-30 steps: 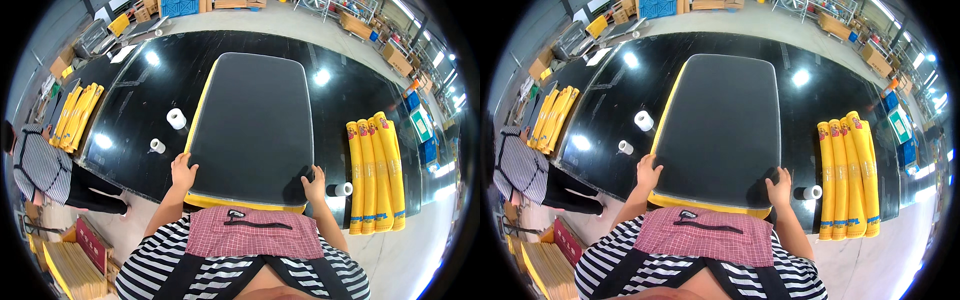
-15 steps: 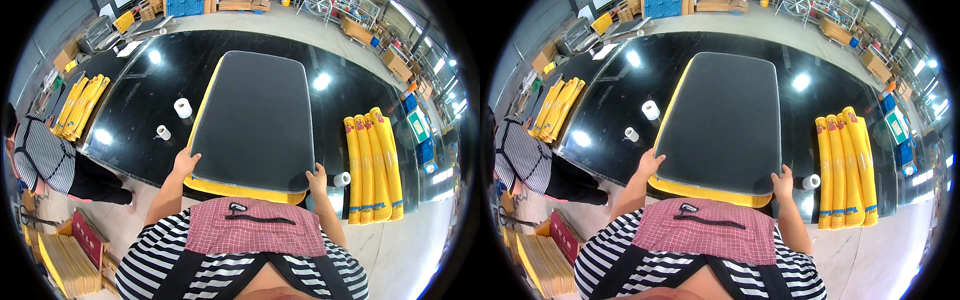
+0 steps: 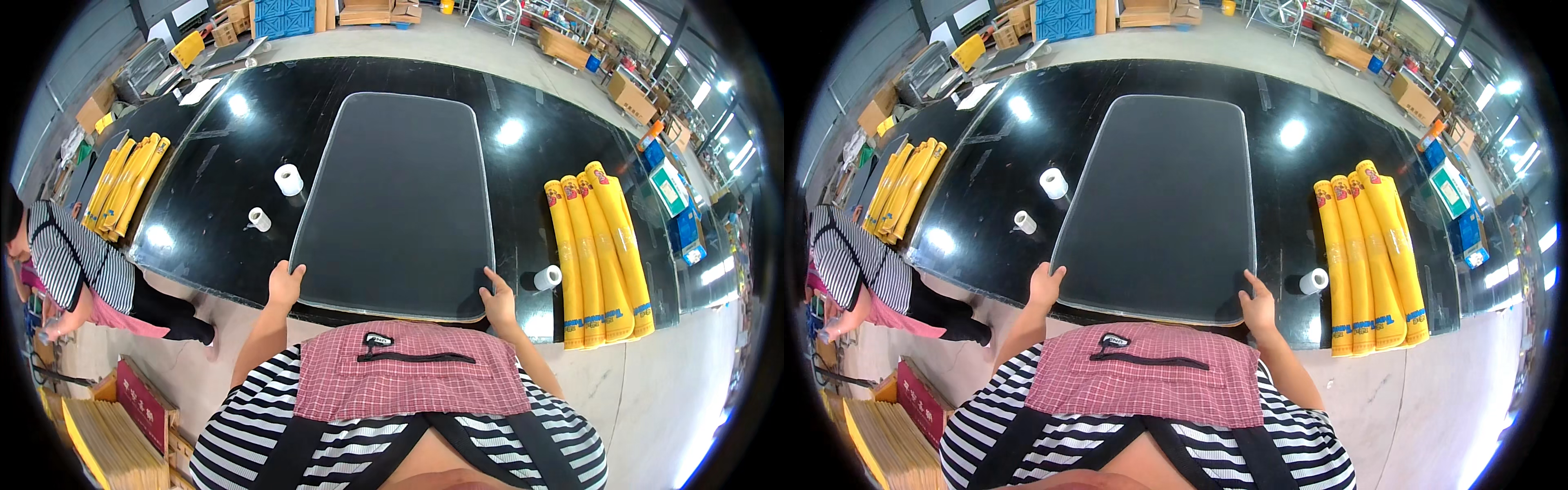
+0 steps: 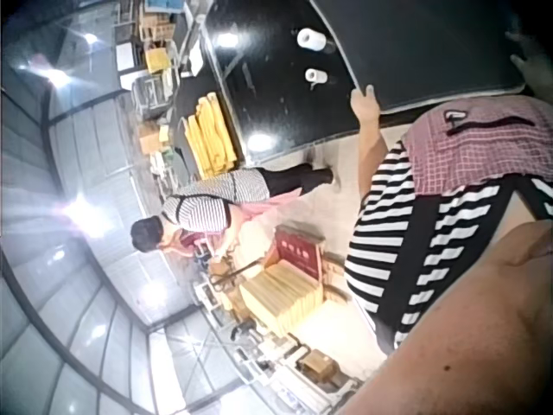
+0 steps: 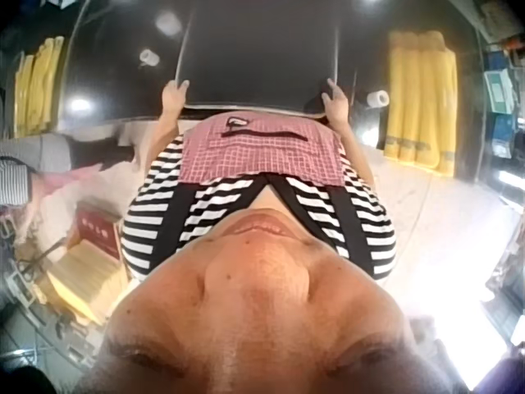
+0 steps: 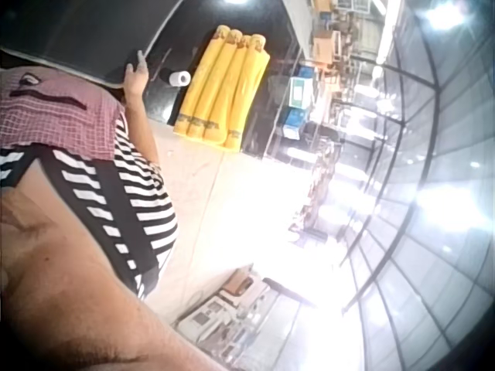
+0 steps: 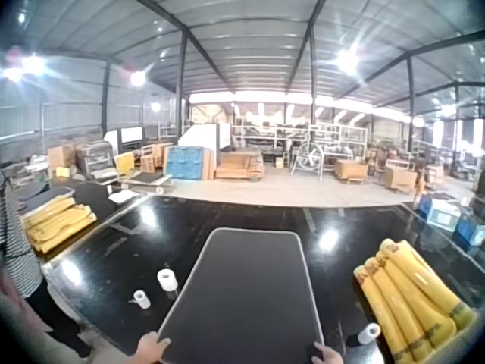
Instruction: The person repeatedly rolls yellow printed mats on a black work table, secures each roll with white tape, and stacks the finished rolls. The person also flips mats over to roll from either side and places completed rolls into a growing stack.
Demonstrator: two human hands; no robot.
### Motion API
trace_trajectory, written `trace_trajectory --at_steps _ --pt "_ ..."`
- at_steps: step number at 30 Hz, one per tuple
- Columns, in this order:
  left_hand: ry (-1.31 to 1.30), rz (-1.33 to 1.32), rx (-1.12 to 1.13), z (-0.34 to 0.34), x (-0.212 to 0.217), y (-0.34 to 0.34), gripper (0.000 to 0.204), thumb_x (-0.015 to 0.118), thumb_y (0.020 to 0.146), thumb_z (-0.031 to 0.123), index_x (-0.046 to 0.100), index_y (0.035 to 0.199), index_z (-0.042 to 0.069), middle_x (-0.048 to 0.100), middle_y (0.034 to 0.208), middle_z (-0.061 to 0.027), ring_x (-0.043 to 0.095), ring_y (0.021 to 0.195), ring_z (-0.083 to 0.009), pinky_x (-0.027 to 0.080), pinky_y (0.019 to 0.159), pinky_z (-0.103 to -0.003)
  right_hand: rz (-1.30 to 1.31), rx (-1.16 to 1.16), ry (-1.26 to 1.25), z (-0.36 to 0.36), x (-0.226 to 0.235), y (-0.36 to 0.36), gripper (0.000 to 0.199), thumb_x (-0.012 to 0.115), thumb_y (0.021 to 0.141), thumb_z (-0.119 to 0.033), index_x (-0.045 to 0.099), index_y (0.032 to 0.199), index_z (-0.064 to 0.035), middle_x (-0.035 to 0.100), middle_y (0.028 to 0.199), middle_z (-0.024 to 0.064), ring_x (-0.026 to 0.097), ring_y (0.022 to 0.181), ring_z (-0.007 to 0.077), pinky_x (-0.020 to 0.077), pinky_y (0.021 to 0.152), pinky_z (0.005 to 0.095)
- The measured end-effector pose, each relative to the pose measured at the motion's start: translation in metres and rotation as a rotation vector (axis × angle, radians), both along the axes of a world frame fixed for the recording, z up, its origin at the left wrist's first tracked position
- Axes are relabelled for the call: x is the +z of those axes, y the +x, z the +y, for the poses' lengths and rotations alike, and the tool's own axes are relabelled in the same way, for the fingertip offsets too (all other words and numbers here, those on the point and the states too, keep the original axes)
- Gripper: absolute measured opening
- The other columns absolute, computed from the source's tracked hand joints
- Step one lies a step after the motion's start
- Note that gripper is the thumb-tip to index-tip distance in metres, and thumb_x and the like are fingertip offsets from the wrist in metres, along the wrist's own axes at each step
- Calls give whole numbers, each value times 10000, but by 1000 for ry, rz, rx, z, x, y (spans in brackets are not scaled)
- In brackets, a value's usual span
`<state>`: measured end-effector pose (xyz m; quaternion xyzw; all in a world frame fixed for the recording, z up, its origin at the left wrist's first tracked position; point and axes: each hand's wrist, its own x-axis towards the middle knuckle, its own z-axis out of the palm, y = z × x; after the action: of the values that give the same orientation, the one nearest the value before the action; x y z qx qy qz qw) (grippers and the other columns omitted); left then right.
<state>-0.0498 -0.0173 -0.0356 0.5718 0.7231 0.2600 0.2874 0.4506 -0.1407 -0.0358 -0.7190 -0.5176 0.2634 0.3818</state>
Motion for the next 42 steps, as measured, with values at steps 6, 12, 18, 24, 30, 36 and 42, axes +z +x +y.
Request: trace_trajectory --at_steps 6,12,18,24,30,36,42 --pt "58 -670 185 -53 42 54 785 747 967 134 309 1615 66 582 1404 -182 687 1075 -258 604 847 -350 757 97 -483 -28 40 -10 426 576 1077 -235 578 1455 -38 702 1251 198 733 993 250 604 869 354" --pt "15 -926 -245 -50 24 58 578 669 1009 104 446 1540 48 704 1147 -129 692 1058 -213 555 984 -360 1100 244 36 -15 32 -20 707 564 1069 -226 205 1663 -92 670 1308 206 653 1173 258 494 1014 398" --pt "528 287 -554 21 36 107 466 747 933 301 671 1382 205 564 1365 -161 522 1278 -336 432 1110 -453 -529 240 123 65 49 -57 494 682 976 -161 604 1463 -146 639 1173 112 613 1089 307 508 971 427" --pt "383 466 -774 38 36 126 437 717 938 373 697 1312 148 590 1393 -122 483 1374 -337 316 1202 -502 -525 411 224 94 35 -65 241 712 927 -232 776 1114 -95 660 1164 112 591 1154 330 468 1041 454" --pt "480 402 -803 2 -3 111 456 705 952 358 660 1359 158 612 1376 -73 513 1341 -313 337 1176 -496 -689 536 394 69 14 -71 328 733 911 -218 748 1212 -87 666 1183 64 582 1192 294 461 1026 448" --pt "590 385 -774 -20 -3 110 420 705 944 258 674 1354 174 612 1273 -65 545 1234 -280 383 1073 -486 -691 584 333 47 14 -81 386 718 923 -233 721 1288 -109 664 1130 50 593 1116 269 453 1016 430" --pt "659 385 -736 -35 -10 110 345 705 932 202 728 1275 189 603 1162 -55 555 1139 -268 389 1019 -475 -658 578 354 32 8 -89 367 729 901 -183 736 1264 -133 649 1023 30 599 990 255 494 919 414"
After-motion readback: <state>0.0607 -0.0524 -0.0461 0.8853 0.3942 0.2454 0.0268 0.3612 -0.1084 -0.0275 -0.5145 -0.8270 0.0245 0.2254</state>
